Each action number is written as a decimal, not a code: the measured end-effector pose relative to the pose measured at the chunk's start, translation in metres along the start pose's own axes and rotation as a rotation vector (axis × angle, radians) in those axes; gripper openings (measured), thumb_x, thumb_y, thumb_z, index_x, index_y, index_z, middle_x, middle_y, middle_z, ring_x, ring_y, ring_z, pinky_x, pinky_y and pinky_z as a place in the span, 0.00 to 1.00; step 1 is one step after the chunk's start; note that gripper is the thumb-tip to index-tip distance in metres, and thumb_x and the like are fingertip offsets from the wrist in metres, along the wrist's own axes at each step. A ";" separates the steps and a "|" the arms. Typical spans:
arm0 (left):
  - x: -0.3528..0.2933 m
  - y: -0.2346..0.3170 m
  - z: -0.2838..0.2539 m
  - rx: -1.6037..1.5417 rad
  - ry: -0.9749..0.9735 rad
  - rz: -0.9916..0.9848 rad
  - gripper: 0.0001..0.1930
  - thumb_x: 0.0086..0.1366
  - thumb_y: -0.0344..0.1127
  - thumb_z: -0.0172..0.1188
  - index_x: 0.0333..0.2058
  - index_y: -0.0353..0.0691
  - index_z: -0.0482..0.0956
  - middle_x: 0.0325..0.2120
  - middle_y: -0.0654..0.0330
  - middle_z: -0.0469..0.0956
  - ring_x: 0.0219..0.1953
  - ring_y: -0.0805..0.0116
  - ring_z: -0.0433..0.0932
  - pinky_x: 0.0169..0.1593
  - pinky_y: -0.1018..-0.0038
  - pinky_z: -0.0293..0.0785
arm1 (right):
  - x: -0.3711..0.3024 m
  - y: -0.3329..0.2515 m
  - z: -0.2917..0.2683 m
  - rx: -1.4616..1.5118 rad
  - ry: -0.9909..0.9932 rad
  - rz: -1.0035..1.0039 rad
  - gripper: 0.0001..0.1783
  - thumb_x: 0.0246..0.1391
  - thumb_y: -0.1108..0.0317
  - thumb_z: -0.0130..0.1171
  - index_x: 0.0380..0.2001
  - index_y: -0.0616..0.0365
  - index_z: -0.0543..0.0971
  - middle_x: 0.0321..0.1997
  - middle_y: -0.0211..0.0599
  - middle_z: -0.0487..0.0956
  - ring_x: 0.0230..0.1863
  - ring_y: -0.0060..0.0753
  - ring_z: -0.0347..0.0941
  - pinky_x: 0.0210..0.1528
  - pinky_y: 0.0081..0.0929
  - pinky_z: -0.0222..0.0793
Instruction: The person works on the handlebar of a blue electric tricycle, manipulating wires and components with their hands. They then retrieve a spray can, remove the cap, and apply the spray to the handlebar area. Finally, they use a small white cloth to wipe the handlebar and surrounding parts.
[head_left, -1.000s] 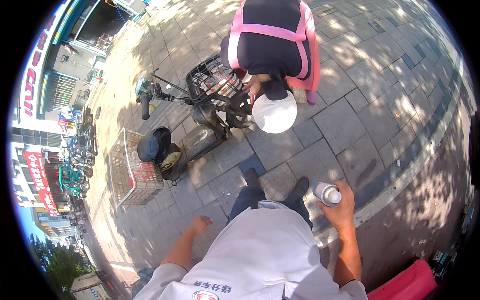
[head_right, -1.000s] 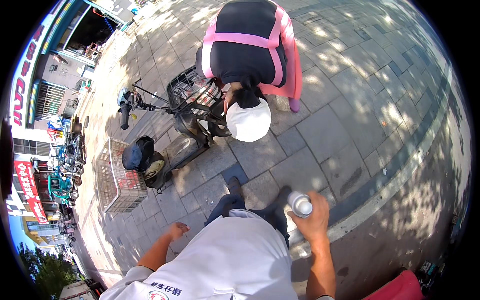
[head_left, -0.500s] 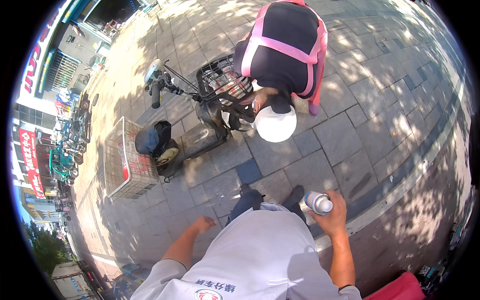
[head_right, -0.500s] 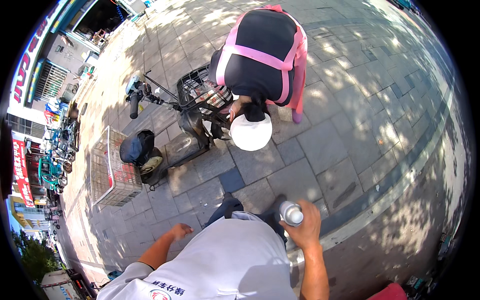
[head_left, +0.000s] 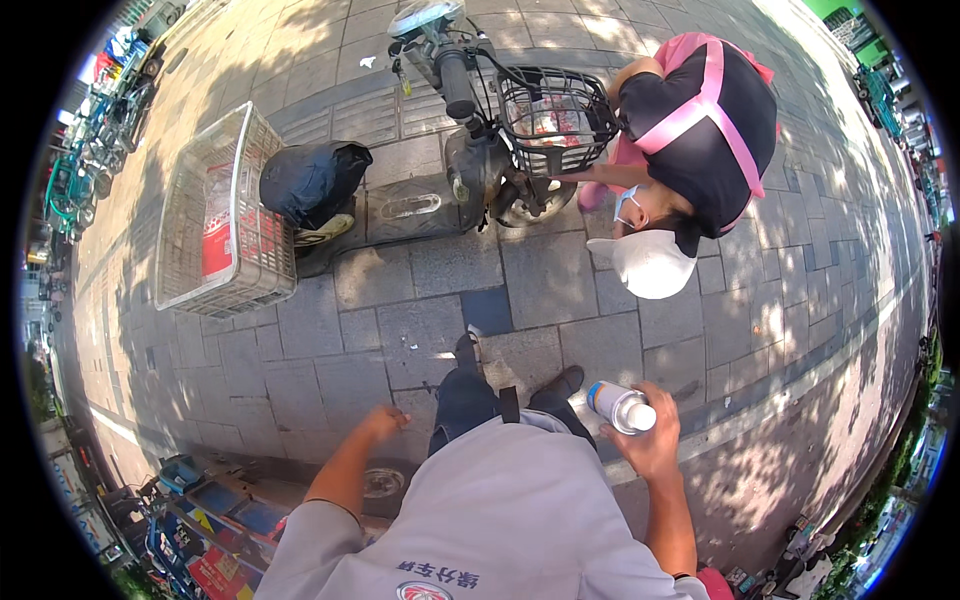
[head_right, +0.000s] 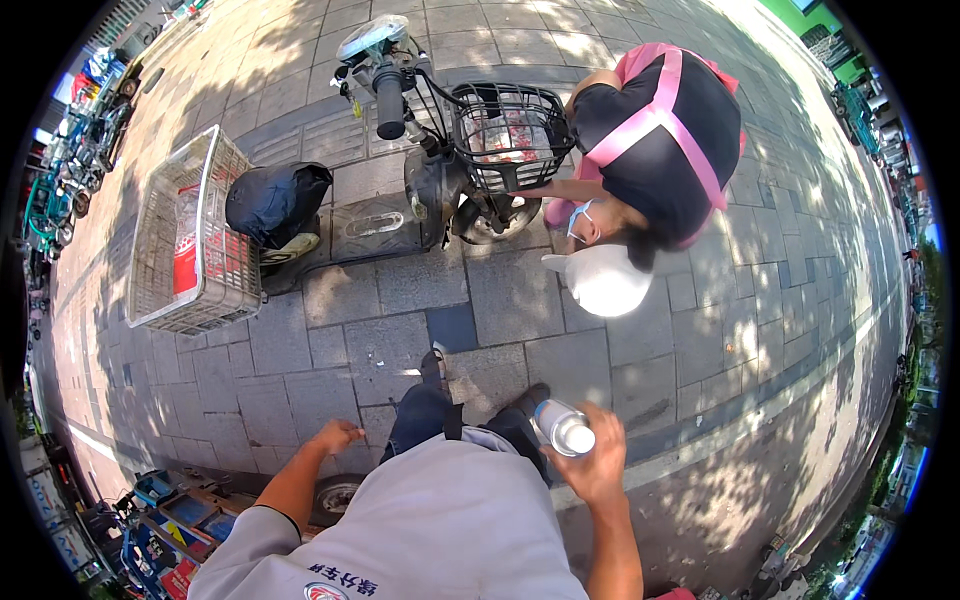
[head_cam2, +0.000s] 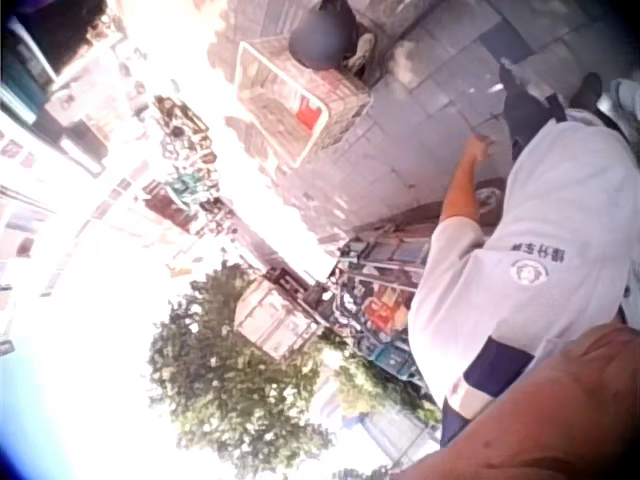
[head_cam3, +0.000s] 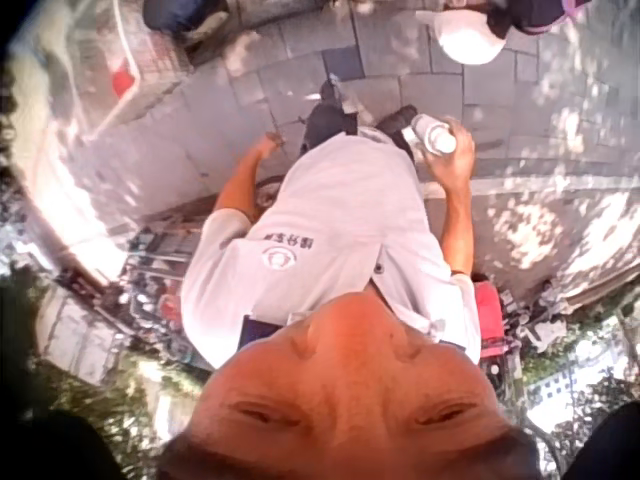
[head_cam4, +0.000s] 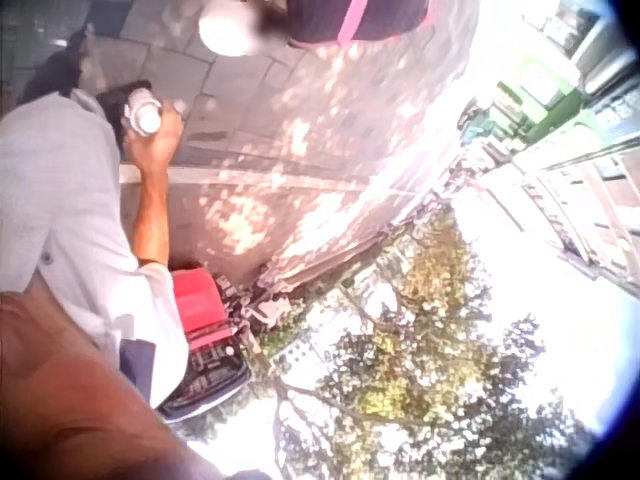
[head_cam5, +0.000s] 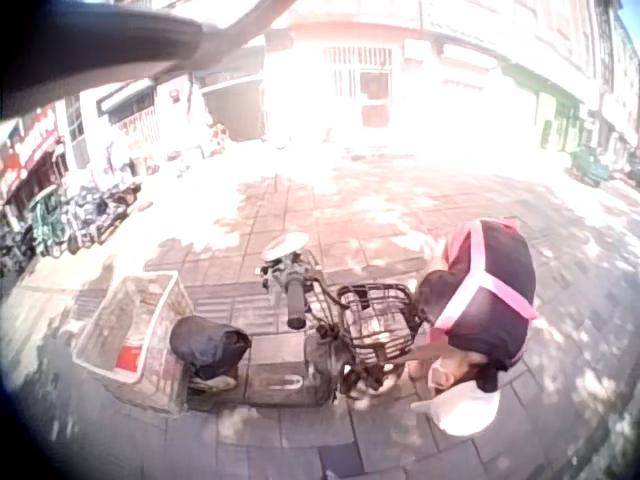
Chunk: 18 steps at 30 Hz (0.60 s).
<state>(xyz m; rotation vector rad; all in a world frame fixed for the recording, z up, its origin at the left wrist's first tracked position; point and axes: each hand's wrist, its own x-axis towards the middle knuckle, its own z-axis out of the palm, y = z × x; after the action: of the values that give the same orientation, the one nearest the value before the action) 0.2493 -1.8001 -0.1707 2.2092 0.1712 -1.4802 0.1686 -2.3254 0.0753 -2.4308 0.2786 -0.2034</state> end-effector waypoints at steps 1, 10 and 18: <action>0.004 -0.015 -0.001 -0.005 0.002 -0.002 0.27 0.68 0.55 0.65 0.48 0.33 0.86 0.48 0.42 0.85 0.52 0.45 0.83 0.57 0.56 0.76 | 0.011 -0.018 0.003 -0.090 -0.111 0.092 0.46 0.25 0.66 0.86 0.53 0.58 0.77 0.50 0.48 0.81 0.52 0.58 0.77 0.56 0.52 0.70; 0.010 -0.097 0.007 -0.563 0.167 -0.155 0.22 0.65 0.48 0.69 0.43 0.31 0.87 0.42 0.41 0.86 0.48 0.46 0.85 0.52 0.54 0.77 | 0.091 -0.111 0.051 -0.139 -0.292 -0.125 0.43 0.28 0.63 0.86 0.53 0.57 0.78 0.53 0.46 0.82 0.55 0.55 0.76 0.58 0.47 0.69; 0.010 -0.150 0.114 -0.551 0.153 -0.040 0.20 0.67 0.47 0.67 0.41 0.31 0.87 0.35 0.46 0.86 0.38 0.55 0.83 0.45 0.62 0.77 | 0.120 -0.127 0.065 -0.087 -0.372 -0.316 0.47 0.27 0.62 0.87 0.56 0.55 0.76 0.54 0.44 0.81 0.58 0.54 0.76 0.60 0.48 0.70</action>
<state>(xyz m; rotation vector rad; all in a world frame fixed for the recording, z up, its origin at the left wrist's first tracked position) 0.1040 -1.7205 -0.2620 1.8663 0.5990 -1.1091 0.3174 -2.2207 0.1158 -2.5286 -0.2691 0.1280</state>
